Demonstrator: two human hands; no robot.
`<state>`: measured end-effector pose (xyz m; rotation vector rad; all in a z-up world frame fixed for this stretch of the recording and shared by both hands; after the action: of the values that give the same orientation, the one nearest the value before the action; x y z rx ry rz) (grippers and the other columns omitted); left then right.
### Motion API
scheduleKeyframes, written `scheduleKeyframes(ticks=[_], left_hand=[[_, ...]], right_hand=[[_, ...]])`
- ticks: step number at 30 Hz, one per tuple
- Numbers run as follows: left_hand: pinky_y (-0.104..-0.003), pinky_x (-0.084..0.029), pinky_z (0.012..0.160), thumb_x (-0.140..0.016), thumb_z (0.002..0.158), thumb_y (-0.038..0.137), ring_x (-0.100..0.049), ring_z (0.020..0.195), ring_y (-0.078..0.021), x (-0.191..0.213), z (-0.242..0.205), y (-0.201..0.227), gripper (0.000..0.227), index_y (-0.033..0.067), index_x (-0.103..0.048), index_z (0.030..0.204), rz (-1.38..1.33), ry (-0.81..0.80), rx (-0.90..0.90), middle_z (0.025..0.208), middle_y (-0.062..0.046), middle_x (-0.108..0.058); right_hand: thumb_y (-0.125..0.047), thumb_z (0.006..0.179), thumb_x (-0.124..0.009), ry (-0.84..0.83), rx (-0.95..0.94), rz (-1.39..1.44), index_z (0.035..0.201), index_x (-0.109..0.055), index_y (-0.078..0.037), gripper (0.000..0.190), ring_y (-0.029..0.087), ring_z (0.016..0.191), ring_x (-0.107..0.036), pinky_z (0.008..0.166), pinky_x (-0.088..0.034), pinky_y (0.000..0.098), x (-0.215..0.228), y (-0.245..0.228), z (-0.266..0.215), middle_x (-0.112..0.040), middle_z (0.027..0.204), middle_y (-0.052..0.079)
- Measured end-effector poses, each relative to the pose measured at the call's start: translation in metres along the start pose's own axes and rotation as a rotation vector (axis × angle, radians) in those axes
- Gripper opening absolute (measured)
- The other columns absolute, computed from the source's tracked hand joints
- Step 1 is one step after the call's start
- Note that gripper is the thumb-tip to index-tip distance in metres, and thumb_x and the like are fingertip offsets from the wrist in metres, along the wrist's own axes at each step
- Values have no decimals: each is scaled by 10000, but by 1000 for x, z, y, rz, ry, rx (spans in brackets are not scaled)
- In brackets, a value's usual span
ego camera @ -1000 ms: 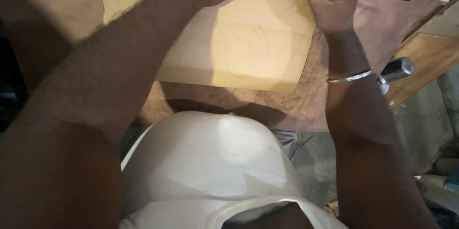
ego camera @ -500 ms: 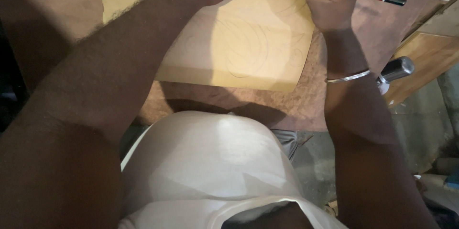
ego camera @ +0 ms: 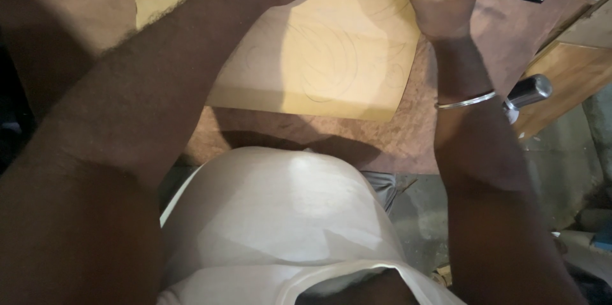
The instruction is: Trace a decorative pattern from a template onto a piece of cardboard using a pencil and an eraser.
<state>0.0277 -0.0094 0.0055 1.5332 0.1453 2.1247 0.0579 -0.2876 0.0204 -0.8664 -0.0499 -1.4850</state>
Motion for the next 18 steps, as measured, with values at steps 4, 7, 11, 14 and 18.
scheduleKeyframes(ticks=[4,7,11,14,18], left_hand=[[-421,-594,531,-472,1057,552,-722,658,-222,0,-3,3,473,162,-714,1172,-34,-20,16,870,-66,-750],[-403,-595,517,-488,1088,547,-716,629,-221,0,-2,1,484,131,-723,1168,10,1,-22,823,-90,-744],[-380,-588,482,-516,1090,533,-713,583,-214,1,-6,1,487,99,-721,1169,1,65,-65,781,-104,-739],[-378,-588,515,-511,1083,543,-715,612,-213,5,-6,4,484,119,-733,1156,7,55,-48,785,-105,-741],[-400,-581,494,-489,1074,553,-711,608,-226,3,-3,4,497,122,-722,1159,19,8,3,797,-103,-738]], right_hand=[[159,1021,-555,-15,-16,20,1034,-640,73,121,152,900,-707,873,-610,292,2,8,-3,-700,983,109],[136,1044,-572,-22,-40,60,1037,-635,73,89,151,893,-703,879,-622,301,4,11,-4,-685,975,105],[132,1037,-567,-16,-67,56,1038,-641,74,95,153,893,-710,884,-631,307,5,19,-8,-686,974,105],[136,1033,-565,-8,-70,26,1035,-644,72,101,154,894,-716,879,-631,306,5,16,-6,-688,972,105],[145,1047,-573,-23,0,-4,1042,-635,63,103,151,902,-706,862,-612,292,2,8,-2,-696,985,103]])
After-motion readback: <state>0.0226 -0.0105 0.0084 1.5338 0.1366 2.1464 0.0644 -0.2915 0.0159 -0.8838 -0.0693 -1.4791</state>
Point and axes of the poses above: each hand's wrist, its own z-axis towards the middle knuckle, its own x-axis out of the back of the hand, y = z × x, the point moved 3 cm from there along z, towards the middle knuckle
